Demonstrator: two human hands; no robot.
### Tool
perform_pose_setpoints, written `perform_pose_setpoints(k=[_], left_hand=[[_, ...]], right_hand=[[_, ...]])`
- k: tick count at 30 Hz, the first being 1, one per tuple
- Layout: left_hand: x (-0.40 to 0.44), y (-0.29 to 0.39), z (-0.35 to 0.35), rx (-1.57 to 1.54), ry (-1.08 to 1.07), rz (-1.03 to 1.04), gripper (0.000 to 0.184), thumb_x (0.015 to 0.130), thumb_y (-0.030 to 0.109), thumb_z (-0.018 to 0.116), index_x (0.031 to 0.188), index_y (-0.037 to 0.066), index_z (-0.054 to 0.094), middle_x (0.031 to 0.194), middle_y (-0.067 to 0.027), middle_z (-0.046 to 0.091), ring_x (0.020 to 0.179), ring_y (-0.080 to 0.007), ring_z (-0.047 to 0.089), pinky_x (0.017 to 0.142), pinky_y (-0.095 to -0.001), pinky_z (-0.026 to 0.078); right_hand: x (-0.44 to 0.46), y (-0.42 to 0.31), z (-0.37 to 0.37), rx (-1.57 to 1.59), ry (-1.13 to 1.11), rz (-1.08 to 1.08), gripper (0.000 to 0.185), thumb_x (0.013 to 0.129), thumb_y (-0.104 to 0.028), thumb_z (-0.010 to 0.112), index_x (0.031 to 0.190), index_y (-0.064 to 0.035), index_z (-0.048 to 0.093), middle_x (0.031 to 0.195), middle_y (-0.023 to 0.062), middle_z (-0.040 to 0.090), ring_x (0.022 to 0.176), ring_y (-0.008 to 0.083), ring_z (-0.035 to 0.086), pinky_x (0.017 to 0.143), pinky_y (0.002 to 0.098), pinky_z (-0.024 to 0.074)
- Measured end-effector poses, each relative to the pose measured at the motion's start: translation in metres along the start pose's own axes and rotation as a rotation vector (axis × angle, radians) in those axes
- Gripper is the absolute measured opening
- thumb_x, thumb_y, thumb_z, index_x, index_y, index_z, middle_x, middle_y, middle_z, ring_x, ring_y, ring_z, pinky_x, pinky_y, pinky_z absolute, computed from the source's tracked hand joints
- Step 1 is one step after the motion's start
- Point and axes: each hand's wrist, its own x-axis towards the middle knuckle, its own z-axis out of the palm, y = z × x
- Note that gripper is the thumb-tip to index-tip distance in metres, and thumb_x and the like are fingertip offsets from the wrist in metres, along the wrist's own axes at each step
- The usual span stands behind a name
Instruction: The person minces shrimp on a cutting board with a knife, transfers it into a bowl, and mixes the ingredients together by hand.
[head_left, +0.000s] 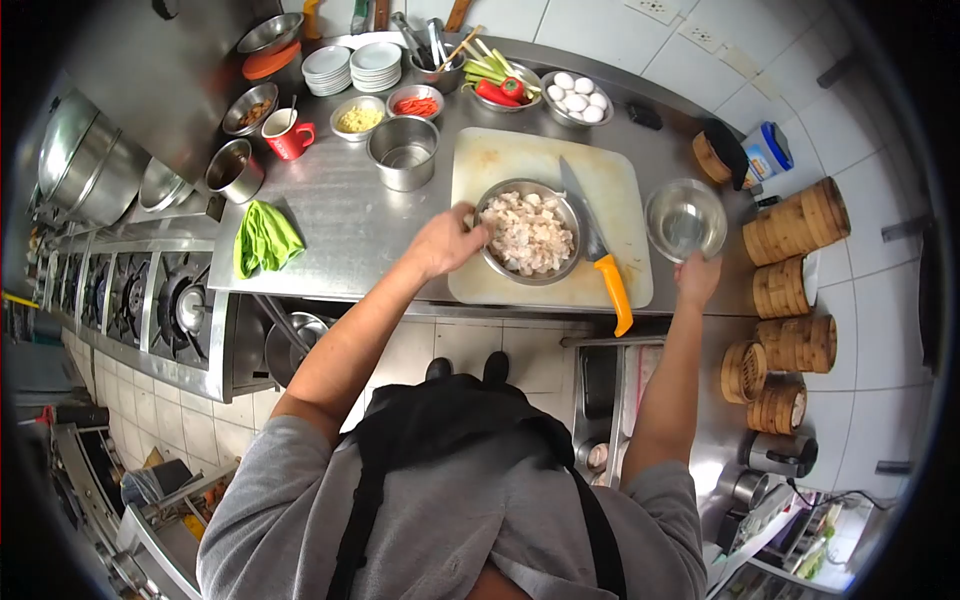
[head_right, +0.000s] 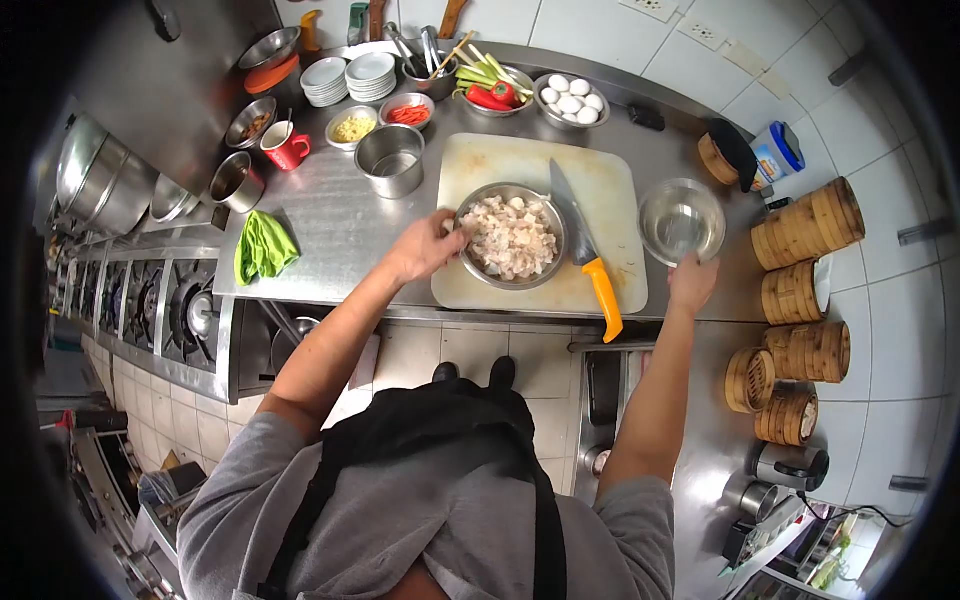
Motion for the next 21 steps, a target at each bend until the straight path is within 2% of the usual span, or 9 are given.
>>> perform_pose_setpoints(k=[1,2,4,8,10,13,16,17,21], left_hand=[[0.006,-0.009,0.006,-0.236,-0.198,-0.132,0.039,0.102,0.033,0.063,0.116,-0.004,0.064,0.075,-0.0093,0.071,0.059,-0.0218,0.066,0.059,-0.0378,0.056],[0.010,-0.010,0.008,-0.236,-0.207,-0.120,0.039,0.102,0.033,0.063,0.116,-0.004,0.064,0.075,-0.0093,0.071,0.059,-0.0218,0.066,0.059,-0.0378,0.056],[0.017,-0.009,0.016,-0.452,-0.301,-0.303,0.040,0.103,0.031,0.060,0.112,-0.008,0.063,0.075,-0.0074,0.069,0.053,-0.0139,0.061,0.051,-0.0311,0.052],[0.018,-0.009,0.024,-0.379,-0.183,-0.224,0.040,0.104,0.031,0.058,0.103,-0.009,0.064,0.072,-0.0089,0.066,0.052,-0.0141,0.060,0.049,-0.0308,0.050],[0.011,-0.011,0.023,-0.327,-0.180,-0.166,0.041,0.104,0.031,0.058,0.101,-0.009,0.064,0.070,-0.0087,0.064,0.052,-0.0139,0.060,0.049,-0.0305,0.050],[-0.011,0.013,0.012,-0.326,-0.288,-0.082,0.037,0.104,0.027,0.056,0.108,-0.008,0.065,0.077,-0.0073,0.067,0.055,-0.0122,0.061,0.049,-0.0287,0.049],[-0.046,0.046,0.019,-0.296,-0.481,-0.041,0.033,0.102,0.019,0.051,0.117,-0.008,0.064,0.080,-0.0063,0.069,0.055,-0.0126,0.060,0.049,-0.0271,0.049],[-0.058,0.051,0.025,-0.240,-0.510,0.003,0.033,0.100,0.016,0.051,0.119,-0.008,0.063,0.081,-0.0069,0.068,0.055,-0.0126,0.060,0.048,-0.0273,0.049],[-0.108,0.069,0.077,-0.273,-0.666,0.018,0.029,0.099,0.016,0.052,0.117,-0.006,0.061,0.083,-0.0082,0.065,0.057,-0.0139,0.059,0.049,-0.0303,0.051]], right_hand=[[0.004,0.017,0.000,0.057,-0.013,0.134,0.036,0.100,-0.027,0.057,0.122,0.0010,0.062,0.087,0.0165,0.077,0.062,0.0240,0.071,0.056,0.0416,0.0564],[0.018,0.047,0.007,0.060,0.002,0.135,0.036,0.100,-0.027,0.057,0.122,0.0010,0.062,0.087,0.0165,0.077,0.062,0.0240,0.071,0.056,0.0416,0.0564],[0.046,0.105,0.009,0.273,-0.295,0.401,0.041,0.104,-0.032,0.059,0.131,-0.0017,0.058,0.087,0.0137,0.074,0.050,0.0153,0.059,0.044,0.0297,0.0459],[-0.007,0.085,-0.016,0.417,-0.142,0.483,0.043,0.102,-0.035,0.067,0.125,0.0015,0.063,0.083,0.0111,0.075,0.060,0.0177,0.065,0.047,0.0345,0.0495],[-0.023,0.090,-0.030,0.356,0.210,0.093,0.046,0.101,-0.038,0.071,0.131,-0.0025,0.066,0.091,0.0107,0.077,0.075,0.0167,0.069,0.060,0.0340,0.0550],[-0.104,0.052,-0.061,0.236,0.064,-0.251,0.035,0.103,-0.025,0.070,0.136,-0.0145,0.070,0.103,0.0079,0.078,0.089,0.0157,0.071,0.086,0.0333,0.0570],[-0.183,0.005,-0.083,0.184,-0.129,-0.387,0.031,0.102,-0.022,0.071,0.131,-0.0111,0.073,0.109,0.0123,0.076,0.091,0.0207,0.074,0.083,0.0332,0.0583],[-0.198,0.005,-0.090,0.171,-0.185,-0.521,0.031,0.102,-0.022,0.071,0.131,-0.0105,0.074,0.114,0.0111,0.075,0.090,0.0203,0.074,0.081,0.0328,0.0589],[-0.240,0.044,-0.138,-0.010,-0.212,-0.601,0.028,0.097,-0.021,0.075,0.124,-0.0120,0.077,0.118,0.0159,0.074,0.092,0.0291,0.075,0.082,0.0355,0.0600]])
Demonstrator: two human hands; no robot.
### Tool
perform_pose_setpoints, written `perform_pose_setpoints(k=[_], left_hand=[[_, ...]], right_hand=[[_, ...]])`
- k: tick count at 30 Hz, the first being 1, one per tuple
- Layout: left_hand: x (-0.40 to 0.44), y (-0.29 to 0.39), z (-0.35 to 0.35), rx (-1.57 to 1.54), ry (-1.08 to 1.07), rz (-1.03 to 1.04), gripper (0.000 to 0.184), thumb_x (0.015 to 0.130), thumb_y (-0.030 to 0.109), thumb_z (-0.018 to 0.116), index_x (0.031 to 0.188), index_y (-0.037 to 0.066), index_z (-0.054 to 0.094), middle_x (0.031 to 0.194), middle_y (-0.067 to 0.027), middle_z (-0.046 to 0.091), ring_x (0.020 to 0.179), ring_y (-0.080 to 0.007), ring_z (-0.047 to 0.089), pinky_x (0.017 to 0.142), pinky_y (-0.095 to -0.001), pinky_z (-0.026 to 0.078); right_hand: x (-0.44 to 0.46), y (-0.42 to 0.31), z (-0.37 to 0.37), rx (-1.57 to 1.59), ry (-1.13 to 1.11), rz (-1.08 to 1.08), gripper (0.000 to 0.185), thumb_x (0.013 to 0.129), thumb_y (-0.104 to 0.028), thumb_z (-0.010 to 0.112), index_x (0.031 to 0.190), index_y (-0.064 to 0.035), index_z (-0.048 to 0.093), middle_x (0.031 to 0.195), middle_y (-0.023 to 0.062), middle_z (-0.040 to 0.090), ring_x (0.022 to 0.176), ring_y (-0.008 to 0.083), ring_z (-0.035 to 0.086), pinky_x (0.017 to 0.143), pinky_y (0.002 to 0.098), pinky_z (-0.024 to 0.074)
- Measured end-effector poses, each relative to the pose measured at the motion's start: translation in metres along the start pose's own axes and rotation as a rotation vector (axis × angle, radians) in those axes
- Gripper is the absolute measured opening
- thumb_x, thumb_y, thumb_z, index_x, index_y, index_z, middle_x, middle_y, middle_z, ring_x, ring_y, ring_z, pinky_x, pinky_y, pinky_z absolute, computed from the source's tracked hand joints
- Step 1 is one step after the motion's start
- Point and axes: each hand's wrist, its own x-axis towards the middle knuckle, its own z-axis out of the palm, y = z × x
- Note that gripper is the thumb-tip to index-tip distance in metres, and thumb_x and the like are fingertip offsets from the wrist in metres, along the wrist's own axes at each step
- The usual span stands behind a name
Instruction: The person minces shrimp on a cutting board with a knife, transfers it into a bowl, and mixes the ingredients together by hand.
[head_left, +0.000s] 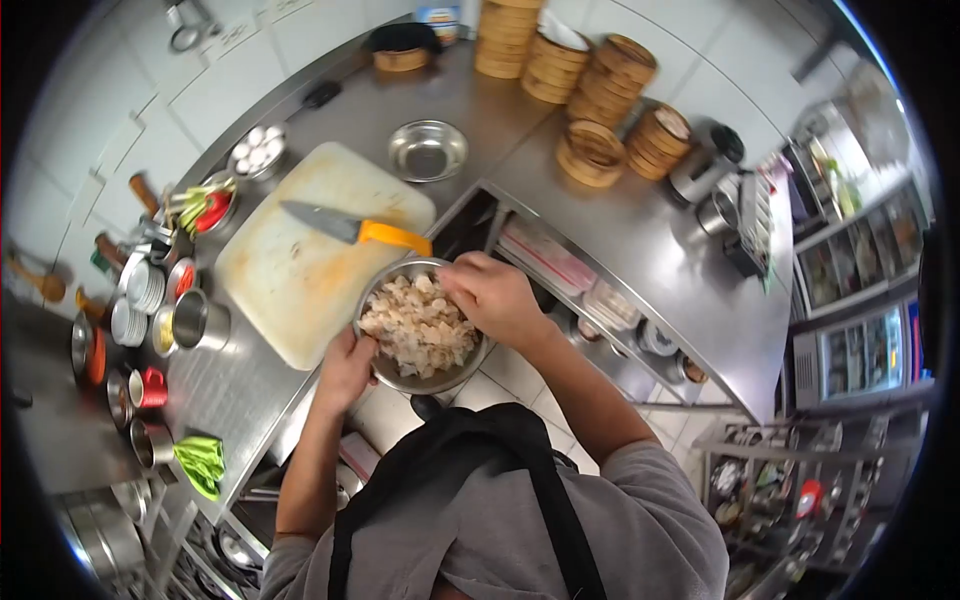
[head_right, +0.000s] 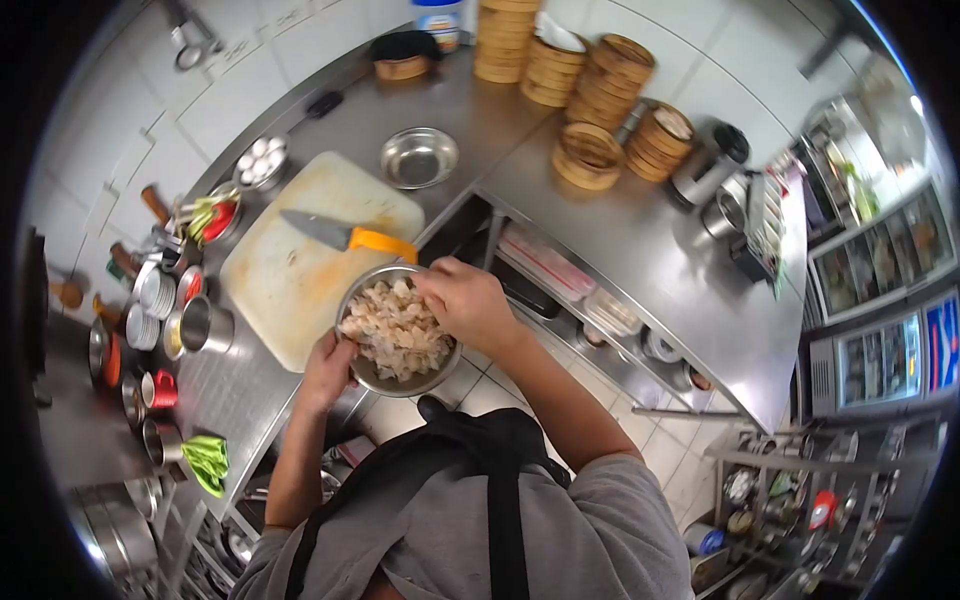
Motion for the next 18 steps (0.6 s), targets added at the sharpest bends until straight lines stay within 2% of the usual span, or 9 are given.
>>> perform_pose_setpoints(k=[2,4,6,8,12,14,15,16,18], left_hand=[[0.001,-0.011,0.034,0.066,-0.070,-0.018,0.025,0.099,0.015,0.052,0.113,-0.004,0.061,0.083,-0.0078,0.065,0.056,-0.0148,0.060,0.050,-0.0309,0.051],[-0.001,-0.019,0.071,0.103,-0.189,0.011,0.025,0.100,0.018,0.053,0.111,-0.004,0.060,0.083,-0.0081,0.066,0.056,-0.0153,0.060,0.050,-0.0308,0.051],[-0.006,-0.024,0.117,0.159,-0.329,0.039,0.027,0.100,0.020,0.053,0.110,-0.004,0.060,0.083,-0.0082,0.066,0.056,-0.0156,0.061,0.050,-0.0313,0.051],[-0.017,-0.021,0.169,0.275,-0.454,0.045,0.028,0.099,0.020,0.052,0.110,-0.005,0.060,0.081,-0.0082,0.065,0.055,-0.0157,0.061,0.050,-0.0320,0.052],[-0.055,-0.019,0.300,0.271,-0.722,0.065,0.027,0.099,0.018,0.051,0.108,-0.005,0.062,0.079,-0.0079,0.064,0.057,-0.0156,0.062,0.050,-0.0327,0.052],[-0.085,-0.011,0.370,0.291,-0.854,0.093,0.027,0.099,0.018,0.050,0.109,-0.004,0.063,0.078,-0.0072,0.065,0.058,-0.0152,0.062,0.050,-0.0326,0.050],[-0.099,-0.009,0.404,0.315,-0.945,0.116,0.028,0.099,0.018,0.050,0.110,-0.004,0.063,0.078,-0.0071,0.065,0.058,-0.0151,0.063,0.051,-0.0328,0.050],[-0.114,-0.008,0.435,0.342,-1.028,0.133,0.029,0.099,0.018,0.050,0.112,-0.004,0.063,0.078,-0.0069,0.065,0.059,-0.0151,0.063,0.051,-0.0330,0.050],[-0.142,-0.003,0.498,0.446,-1.214,0.247,0.032,0.099,0.021,0.051,0.116,-0.003,0.064,0.078,-0.0071,0.066,0.059,-0.0153,0.063,0.052,-0.0341,0.049]], right_hand=[[-0.047,0.003,-0.034,-0.221,0.030,-0.092,0.024,0.096,-0.020,0.074,0.118,-0.0117,0.078,0.121,0.0165,0.073,0.094,0.0330,0.074,0.082,0.0378,0.0605],[-0.097,0.005,-0.071,-0.182,0.102,0.013,0.023,0.097,-0.020,0.073,0.118,-0.0124,0.078,0.116,0.0147,0.076,0.093,0.0318,0.075,0.082,0.0395,0.0605],[-0.153,0.007,-0.111,-0.088,0.162,0.294,0.025,0.096,-0.019,0.073,0.120,-0.0130,0.077,0.112,0.0130,0.077,0.091,0.0320,0.075,0.080,0.0405,0.0604],[-0.223,0.022,-0.140,-0.181,0.265,0.260,0.022,0.096,-0.017,0.073,0.116,-0.0117,0.076,0.110,0.0125,0.077,0.089,0.0327,0.075,0.078,0.0414,0.0601],[-0.366,-0.003,-0.210,-0.178,0.426,0.571,0.022,0.096,-0.013,0.068,0.117,-0.0071,0.068,0.102,0.0138,0.077,0.085,0.0346,0.074,0.076,0.0422,0.0586],[-0.432,-0.030,-0.246,0.074,0.606,0.951,0.025,0.098,-0.013,0.068,0.121,-0.0058,0.065,0.091,0.0151,0.075,0.082,0.0294,0.074,0.074,0.0425,0.0567],[-0.469,-0.038,-0.259,0.143,0.615,1.016,0.024,0.101,-0.019,0.064,0.118,-0.0034,0.065,0.081,0.0125,0.071,0.070,0.0219,0.070,0.066,0.0397,0.0565],[-0.505,-0.048,-0.271,0.138,0.650,1.031,0.024,0.101,-0.019,0.064,0.118,-0.0034,0.065,0.081,0.0125,0.071,0.070,0.0219,0.070,0.066,0.0397,0.0565],[-0.561,-0.071,-0.298,0.504,0.644,1.224,0.028,0.103,-0.023,0.058,0.119,-0.0023,0.065,0.078,0.0091,0.068,0.058,0.0172,0.065,0.056,0.0350,0.0546]])
